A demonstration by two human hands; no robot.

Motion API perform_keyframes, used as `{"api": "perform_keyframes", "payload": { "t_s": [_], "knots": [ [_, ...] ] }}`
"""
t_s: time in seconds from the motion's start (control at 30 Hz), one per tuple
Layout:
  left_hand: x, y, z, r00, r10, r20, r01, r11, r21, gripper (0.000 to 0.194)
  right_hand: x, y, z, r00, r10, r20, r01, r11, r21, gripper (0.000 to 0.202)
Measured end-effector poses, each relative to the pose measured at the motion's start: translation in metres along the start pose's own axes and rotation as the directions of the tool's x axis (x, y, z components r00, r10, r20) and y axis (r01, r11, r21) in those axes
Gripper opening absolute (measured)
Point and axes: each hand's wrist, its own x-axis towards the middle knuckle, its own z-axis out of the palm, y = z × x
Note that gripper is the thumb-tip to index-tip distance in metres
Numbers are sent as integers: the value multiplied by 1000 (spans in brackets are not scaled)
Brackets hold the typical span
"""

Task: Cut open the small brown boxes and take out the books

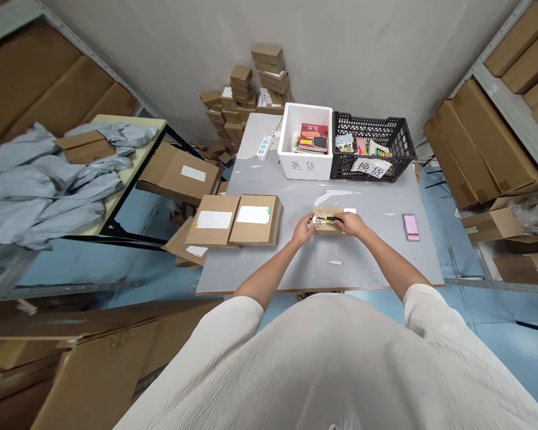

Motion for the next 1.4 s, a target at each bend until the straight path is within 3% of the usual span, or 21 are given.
{"api": "perform_keyframes", "payload": {
  "t_s": [0.47, 0.8, 1.07, 1.4],
  "knots": [
    [0, -4, -2, 999, 18, 30, -18, 1000, 18, 68, 19, -18, -7, 997, -55, 48, 63, 982, -176, 40],
    [-1, 4, -16, 996, 62, 62, -72, 983, 171, 65, 17, -42, -14, 996, -17, 86, 44, 942, -332, 37],
    [15, 16, -23, 990, 29, 136, -67, 955, 288, 70, 23, -32, -18, 989, -87, 117, 122, 931, -344, 38],
    [20, 37, -25, 994, -55, 96, 1, 873, 487, 64, 23, -21, -17, 979, -119, 168, 174, 914, -367, 40]
  ]
}}
